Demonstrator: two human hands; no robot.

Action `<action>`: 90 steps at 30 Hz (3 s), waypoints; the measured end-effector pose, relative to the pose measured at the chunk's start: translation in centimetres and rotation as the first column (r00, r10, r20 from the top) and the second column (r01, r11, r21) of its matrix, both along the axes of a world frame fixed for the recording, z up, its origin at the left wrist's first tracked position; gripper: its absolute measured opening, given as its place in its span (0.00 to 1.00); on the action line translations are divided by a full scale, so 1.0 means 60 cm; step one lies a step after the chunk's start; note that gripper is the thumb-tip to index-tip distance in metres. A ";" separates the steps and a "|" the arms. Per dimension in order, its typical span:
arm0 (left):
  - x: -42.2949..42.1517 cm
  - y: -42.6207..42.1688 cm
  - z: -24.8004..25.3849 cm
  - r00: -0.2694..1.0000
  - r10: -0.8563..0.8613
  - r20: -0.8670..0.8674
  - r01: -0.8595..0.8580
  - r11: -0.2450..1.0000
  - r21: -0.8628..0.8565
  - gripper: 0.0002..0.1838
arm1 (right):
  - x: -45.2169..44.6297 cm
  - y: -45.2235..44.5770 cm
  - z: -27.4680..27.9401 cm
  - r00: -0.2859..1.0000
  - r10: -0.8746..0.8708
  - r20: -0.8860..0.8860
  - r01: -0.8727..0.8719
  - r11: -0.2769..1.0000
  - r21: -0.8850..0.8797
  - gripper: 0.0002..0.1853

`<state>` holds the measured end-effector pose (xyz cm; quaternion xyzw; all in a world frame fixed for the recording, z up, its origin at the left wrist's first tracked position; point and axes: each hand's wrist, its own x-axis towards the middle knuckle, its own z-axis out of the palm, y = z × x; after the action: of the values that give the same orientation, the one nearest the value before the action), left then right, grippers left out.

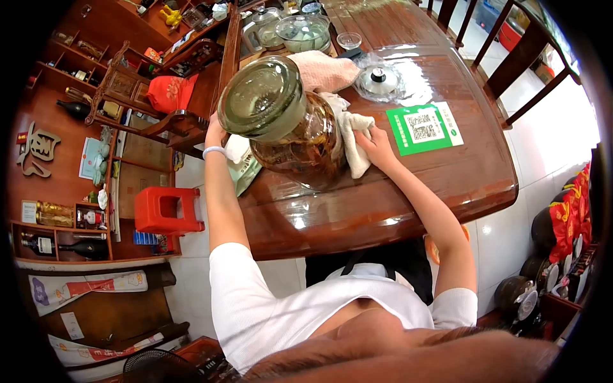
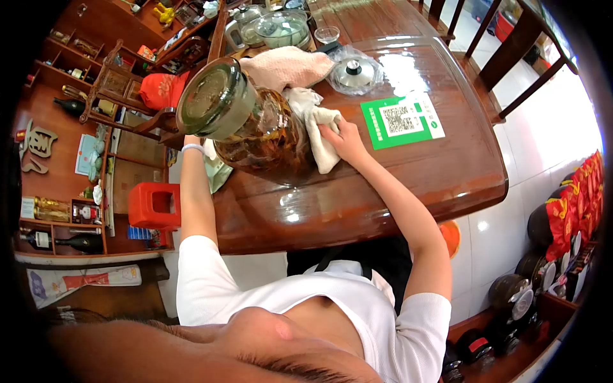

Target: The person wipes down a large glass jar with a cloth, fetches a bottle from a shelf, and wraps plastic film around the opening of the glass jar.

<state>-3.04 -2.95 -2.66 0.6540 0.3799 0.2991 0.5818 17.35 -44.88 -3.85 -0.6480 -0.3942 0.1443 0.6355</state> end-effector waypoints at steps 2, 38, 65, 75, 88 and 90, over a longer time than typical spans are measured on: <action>0.010 0.003 -0.004 1.000 0.017 0.021 -0.017 1.000 -0.004 0.25 | 0.002 0.003 -0.003 1.000 -0.009 0.016 0.008 1.000 0.021 0.14; 0.093 0.023 0.033 0.789 0.268 -0.553 -0.141 0.955 0.262 0.32 | 0.007 0.002 0.001 0.986 0.066 -0.150 -0.077 0.995 -0.065 0.11; 0.078 -0.011 0.027 0.780 0.273 -0.563 -0.137 0.952 0.272 0.31 | 0.006 0.003 -0.001 0.991 0.051 -0.126 -0.055 0.998 -0.030 0.12; 0.076 -0.015 0.025 0.806 0.275 -0.524 -0.156 0.953 0.260 0.29 | 0.007 0.003 -0.001 0.998 0.020 -0.062 -0.023 0.999 -0.039 0.13; 0.071 -0.016 0.020 0.840 0.263 -0.474 -0.163 0.957 0.241 0.28 | 0.007 0.004 -0.007 0.992 0.035 -0.117 -0.039 0.999 -0.030 0.13; 0.069 -0.021 0.017 0.849 0.261 -0.459 -0.167 0.957 0.236 0.28 | 0.007 0.005 -0.007 0.990 0.035 -0.133 -0.036 0.999 -0.005 0.13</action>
<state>1.10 -4.22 -1.64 0.7129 0.5547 0.2229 0.3665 17.76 -44.59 -4.28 -0.6322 -0.3617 0.1998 0.6555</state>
